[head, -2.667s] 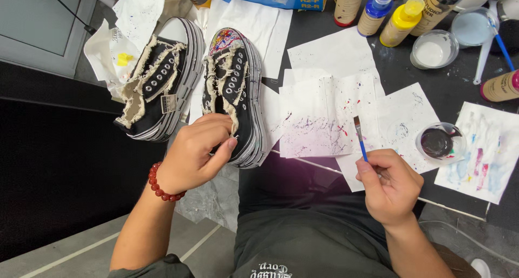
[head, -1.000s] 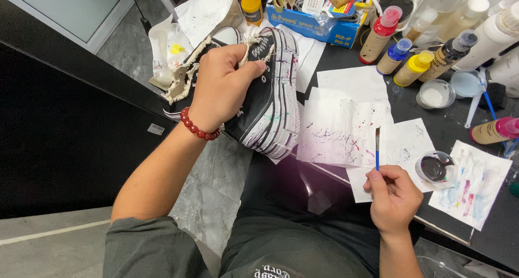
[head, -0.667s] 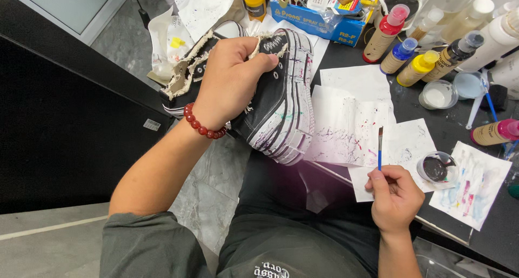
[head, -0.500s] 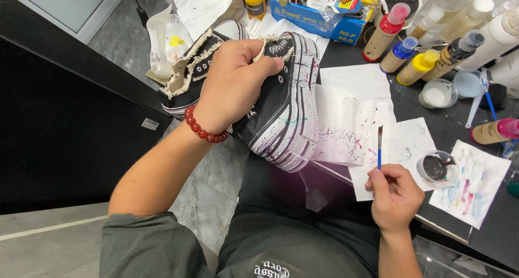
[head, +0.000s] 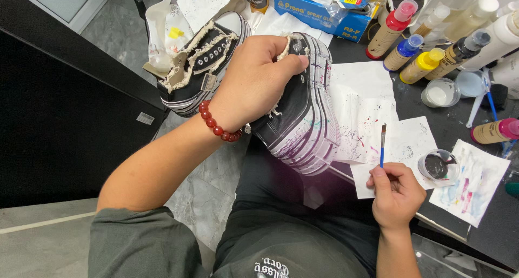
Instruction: The person mixes liquid from different bottles in a small cup using a brush, then applies the mixed paint to the edges and sole of a black sneaker using the brush.
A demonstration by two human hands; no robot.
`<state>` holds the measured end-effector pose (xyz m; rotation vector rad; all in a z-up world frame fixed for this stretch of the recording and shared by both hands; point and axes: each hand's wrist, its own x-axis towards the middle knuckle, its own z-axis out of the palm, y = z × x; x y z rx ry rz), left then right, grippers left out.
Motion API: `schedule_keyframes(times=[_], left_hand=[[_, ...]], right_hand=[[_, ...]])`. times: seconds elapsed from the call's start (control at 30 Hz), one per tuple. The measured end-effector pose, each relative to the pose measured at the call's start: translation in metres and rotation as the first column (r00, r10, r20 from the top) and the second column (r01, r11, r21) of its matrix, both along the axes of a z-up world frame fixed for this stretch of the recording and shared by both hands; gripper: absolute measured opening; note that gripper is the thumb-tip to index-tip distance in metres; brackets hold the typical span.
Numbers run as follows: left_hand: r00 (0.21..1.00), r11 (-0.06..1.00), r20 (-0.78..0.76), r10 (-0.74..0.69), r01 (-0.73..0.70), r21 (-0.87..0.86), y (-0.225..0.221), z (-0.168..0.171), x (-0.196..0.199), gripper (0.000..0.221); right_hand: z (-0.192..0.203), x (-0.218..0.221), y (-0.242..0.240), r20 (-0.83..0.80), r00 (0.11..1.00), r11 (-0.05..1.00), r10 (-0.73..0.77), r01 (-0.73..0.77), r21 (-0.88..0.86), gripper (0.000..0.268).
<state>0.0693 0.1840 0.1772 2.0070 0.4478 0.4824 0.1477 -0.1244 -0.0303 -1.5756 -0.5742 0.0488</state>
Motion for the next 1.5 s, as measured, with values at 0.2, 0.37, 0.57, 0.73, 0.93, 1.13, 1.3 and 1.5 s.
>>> schedule_keyframes(times=[0.2,0.37,0.57,0.73,0.93,1.13,1.3,1.5], left_hand=[[1.0,1.0,0.006,-0.008,0.008,0.007,-0.003,0.001,-0.001,0.033],[1.0,0.999,0.018,-0.023,0.023,0.027,-0.003,-0.001,-0.003,0.032],[0.997,0.997,0.051,-0.059,0.057,0.044,-0.005,-0.001,-0.007,0.03],[0.992,0.985,0.032,-0.12,0.123,-0.125,-0.006,0.002,-0.012,0.027],[0.988,0.932,0.009,-0.156,0.15,-0.33,-0.005,0.002,-0.015,0.019],[0.972,0.887,0.081,-0.221,0.234,-0.397,-0.001,-0.004,-0.015,0.016],[0.972,0.892,0.066,-0.225,0.233,-0.387,0.001,-0.007,-0.013,0.016],[0.975,0.9,0.048,-0.218,0.22,-0.377,0.002,-0.009,-0.012,0.018]], right_hand=[[0.001,0.0,0.0,-0.002,1.0,1.0,-0.002,0.002,-0.001,0.005],[0.0,-0.002,0.0,0.013,1.0,1.0,-0.007,0.007,-0.015,0.005],[-0.001,-0.001,0.001,0.016,1.0,1.0,-0.013,0.013,-0.025,0.005],[0.001,-0.001,0.001,0.043,0.999,0.999,-0.015,0.016,-0.043,0.005],[0.005,-0.003,0.002,0.065,0.997,0.997,-0.037,0.041,-0.068,0.004],[0.009,-0.005,0.003,0.086,0.995,0.995,-0.052,0.059,-0.077,0.004],[0.01,-0.003,0.004,0.096,0.994,0.994,-0.055,0.063,-0.088,0.004],[0.01,-0.003,0.003,0.094,0.995,0.996,-0.045,0.052,-0.073,0.005]])
